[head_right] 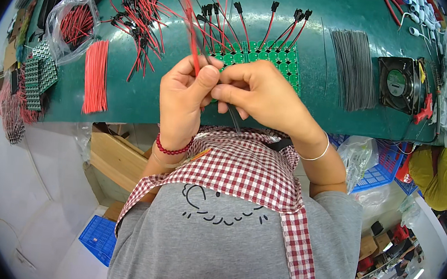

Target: The person assembles electronic components by inserting red wires and black wires into green PCB modules by hand.

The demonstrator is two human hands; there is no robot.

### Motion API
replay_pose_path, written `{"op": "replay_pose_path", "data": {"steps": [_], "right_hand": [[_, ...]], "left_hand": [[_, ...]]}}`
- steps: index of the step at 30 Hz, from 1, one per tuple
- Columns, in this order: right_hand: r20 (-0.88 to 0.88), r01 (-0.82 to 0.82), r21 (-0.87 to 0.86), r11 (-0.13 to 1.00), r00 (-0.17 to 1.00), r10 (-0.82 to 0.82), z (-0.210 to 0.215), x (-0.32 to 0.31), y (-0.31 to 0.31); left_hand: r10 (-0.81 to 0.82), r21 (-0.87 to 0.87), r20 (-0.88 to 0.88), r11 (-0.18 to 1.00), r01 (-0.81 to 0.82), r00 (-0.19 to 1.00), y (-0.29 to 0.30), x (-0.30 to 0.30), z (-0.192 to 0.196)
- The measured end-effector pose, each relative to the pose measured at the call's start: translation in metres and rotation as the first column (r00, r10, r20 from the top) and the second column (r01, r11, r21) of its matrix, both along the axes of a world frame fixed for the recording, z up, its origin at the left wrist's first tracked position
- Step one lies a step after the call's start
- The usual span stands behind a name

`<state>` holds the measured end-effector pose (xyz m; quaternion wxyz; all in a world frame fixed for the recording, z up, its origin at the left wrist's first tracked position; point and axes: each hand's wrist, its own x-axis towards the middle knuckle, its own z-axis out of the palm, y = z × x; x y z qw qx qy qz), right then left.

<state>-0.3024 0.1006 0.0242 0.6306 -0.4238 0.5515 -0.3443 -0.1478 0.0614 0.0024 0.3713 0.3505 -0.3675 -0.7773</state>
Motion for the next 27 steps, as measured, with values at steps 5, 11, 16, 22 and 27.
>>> {"op": "replay_pose_path", "data": {"steps": [5,11,16,22,27], "right_hand": [[-0.04,-0.017,0.03,0.999,0.999,0.019,-0.002,0.011,0.004],[-0.284,-0.251,-0.277,0.928,0.943,0.171,-0.003,-0.005,0.03],[-0.366,0.173,-0.349,0.921,0.88,-0.304,0.044,-0.135,-0.012],[-0.01,-0.367,0.058,0.928,0.93,0.369,-0.012,-0.155,-0.133],[0.271,-0.671,0.189,0.717,0.737,0.619,-0.057,-0.121,-0.175]], "left_hand": [[0.083,-0.059,0.133,0.995,-0.076,0.988,-0.002,0.012,-0.004],[0.338,-0.007,0.003,0.941,-0.338,0.941,-0.025,0.049,-0.002],[0.338,-0.09,0.011,0.938,-0.336,0.941,-0.034,0.09,0.007],[0.302,-0.047,0.024,0.953,-0.301,0.953,-0.025,0.091,0.001],[0.316,-0.095,0.065,0.946,-0.31,0.946,-0.023,0.088,0.004]]}}
